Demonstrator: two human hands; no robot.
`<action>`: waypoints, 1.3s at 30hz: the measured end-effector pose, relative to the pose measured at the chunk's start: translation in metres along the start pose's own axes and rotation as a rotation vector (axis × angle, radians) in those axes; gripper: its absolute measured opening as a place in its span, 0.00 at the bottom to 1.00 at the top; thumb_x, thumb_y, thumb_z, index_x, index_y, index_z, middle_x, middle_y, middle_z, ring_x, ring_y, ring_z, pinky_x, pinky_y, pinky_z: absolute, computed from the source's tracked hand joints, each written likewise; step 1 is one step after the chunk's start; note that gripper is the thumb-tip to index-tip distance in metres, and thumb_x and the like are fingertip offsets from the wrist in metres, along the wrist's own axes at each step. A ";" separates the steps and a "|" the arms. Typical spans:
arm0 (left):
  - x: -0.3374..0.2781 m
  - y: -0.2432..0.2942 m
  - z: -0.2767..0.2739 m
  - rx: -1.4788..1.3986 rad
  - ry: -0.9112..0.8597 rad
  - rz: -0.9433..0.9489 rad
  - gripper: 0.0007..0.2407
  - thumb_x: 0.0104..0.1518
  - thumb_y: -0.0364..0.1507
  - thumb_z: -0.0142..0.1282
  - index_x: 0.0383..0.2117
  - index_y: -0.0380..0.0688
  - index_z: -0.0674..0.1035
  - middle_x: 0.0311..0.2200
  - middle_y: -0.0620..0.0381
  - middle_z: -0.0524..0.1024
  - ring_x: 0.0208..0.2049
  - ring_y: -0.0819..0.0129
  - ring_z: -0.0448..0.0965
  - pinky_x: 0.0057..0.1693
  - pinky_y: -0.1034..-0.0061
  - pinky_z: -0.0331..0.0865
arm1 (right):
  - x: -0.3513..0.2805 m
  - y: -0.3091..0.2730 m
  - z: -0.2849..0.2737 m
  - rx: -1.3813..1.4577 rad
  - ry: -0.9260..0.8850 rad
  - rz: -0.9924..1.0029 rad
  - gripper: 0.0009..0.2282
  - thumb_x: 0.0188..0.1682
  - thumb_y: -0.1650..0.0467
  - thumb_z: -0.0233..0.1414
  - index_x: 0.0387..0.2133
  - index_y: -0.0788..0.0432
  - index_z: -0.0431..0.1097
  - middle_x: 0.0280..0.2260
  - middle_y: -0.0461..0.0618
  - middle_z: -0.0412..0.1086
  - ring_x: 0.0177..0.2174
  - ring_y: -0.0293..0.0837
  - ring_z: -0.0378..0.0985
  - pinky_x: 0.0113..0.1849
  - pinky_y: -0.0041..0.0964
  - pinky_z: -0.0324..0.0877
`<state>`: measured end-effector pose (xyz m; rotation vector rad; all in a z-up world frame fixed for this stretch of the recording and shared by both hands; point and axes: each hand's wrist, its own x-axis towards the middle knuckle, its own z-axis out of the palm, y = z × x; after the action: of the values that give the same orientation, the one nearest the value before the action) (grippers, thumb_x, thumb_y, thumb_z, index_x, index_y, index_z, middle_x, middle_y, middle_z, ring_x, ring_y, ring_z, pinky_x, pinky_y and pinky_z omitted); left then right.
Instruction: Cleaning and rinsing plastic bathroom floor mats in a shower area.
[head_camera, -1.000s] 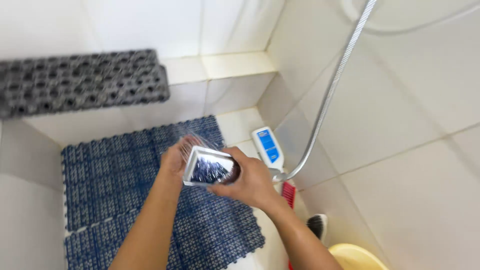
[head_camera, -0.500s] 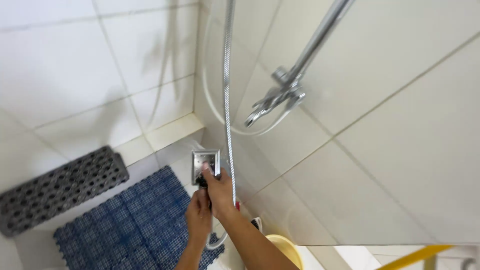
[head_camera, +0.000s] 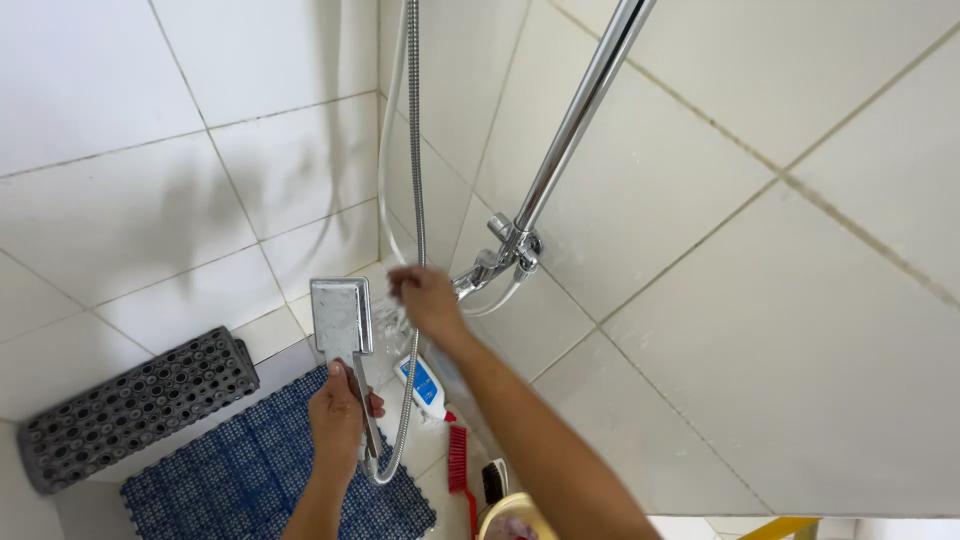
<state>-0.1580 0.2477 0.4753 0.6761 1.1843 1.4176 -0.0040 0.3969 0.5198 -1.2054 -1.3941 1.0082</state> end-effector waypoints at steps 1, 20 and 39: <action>-0.001 0.004 0.003 -0.001 0.002 -0.002 0.27 0.65 0.51 0.40 0.23 0.35 0.74 0.17 0.51 0.73 0.17 0.66 0.75 0.28 0.72 0.72 | 0.001 -0.041 -0.019 -0.001 -0.002 0.002 0.11 0.50 0.78 0.45 0.40 0.66 0.76 0.31 0.54 0.78 0.30 0.43 0.81 0.35 0.36 0.77; 0.014 -0.017 0.035 -0.193 -0.086 -0.030 0.29 0.59 0.58 0.40 0.25 0.40 0.74 0.15 0.55 0.71 0.16 0.69 0.73 0.25 0.73 0.72 | 0.118 -0.100 -0.110 -1.687 -0.298 0.196 0.10 0.47 0.76 0.52 0.39 0.64 0.78 0.43 0.62 0.76 0.43 0.59 0.81 0.41 0.55 0.77; -0.004 -0.025 0.020 -0.169 -0.152 0.006 0.28 0.60 0.54 0.41 0.21 0.39 0.75 0.14 0.53 0.73 0.15 0.68 0.74 0.25 0.73 0.71 | 0.122 -0.083 -0.103 -1.942 -0.388 0.295 0.11 0.44 0.75 0.58 0.40 0.67 0.80 0.41 0.66 0.78 0.41 0.64 0.81 0.44 0.69 0.72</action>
<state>-0.1293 0.2466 0.4598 0.6563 0.9339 1.4268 0.0832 0.5024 0.6367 -2.6293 -2.5972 -0.3977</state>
